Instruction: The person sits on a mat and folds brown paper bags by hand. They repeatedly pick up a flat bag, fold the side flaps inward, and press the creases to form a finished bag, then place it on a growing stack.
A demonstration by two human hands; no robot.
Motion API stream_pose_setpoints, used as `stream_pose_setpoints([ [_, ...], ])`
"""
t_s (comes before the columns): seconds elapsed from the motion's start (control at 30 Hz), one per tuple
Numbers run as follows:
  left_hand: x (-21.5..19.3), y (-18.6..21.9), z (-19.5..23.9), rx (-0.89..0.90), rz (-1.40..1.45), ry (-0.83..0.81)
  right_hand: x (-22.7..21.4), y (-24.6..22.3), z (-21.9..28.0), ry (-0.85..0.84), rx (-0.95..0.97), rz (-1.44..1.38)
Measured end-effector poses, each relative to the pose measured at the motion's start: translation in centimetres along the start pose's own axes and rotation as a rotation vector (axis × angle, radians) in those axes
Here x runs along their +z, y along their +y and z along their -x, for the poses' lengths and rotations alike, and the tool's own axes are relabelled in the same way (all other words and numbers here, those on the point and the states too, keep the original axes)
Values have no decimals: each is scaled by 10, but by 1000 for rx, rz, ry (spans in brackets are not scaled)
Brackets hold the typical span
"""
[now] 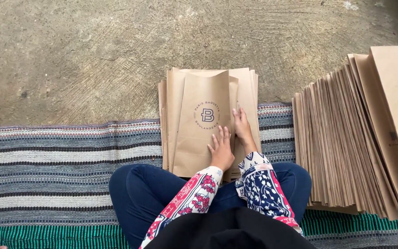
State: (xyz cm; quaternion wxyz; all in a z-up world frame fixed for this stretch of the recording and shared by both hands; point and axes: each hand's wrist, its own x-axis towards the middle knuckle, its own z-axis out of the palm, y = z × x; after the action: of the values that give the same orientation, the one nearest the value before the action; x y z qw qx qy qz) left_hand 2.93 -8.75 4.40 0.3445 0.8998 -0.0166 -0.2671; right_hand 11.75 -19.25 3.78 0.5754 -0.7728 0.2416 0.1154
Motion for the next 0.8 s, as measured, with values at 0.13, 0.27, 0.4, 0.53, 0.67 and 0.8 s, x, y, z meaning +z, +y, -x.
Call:
stream_pose_setpoints([
  [0.13,4,-2,-5,-25,-43,3,12,34,-33,60,43,181],
  [0.27,-4,3,14,-7,-72,24,17,37,-33,142,-51,217],
  [0.4,16,-16,43,234,-143,95,18,22,-20,191,-111,332],
  [0.53,27,-34,55,351,-280,127,24,27,-20,256,-153,510],
  [0.67,32,-48,48,419,-374,156,30,32,-22,410,-333,697],
  [0.8,41,-54,43,451,-410,206,35,34,-24,459,-458,734],
])
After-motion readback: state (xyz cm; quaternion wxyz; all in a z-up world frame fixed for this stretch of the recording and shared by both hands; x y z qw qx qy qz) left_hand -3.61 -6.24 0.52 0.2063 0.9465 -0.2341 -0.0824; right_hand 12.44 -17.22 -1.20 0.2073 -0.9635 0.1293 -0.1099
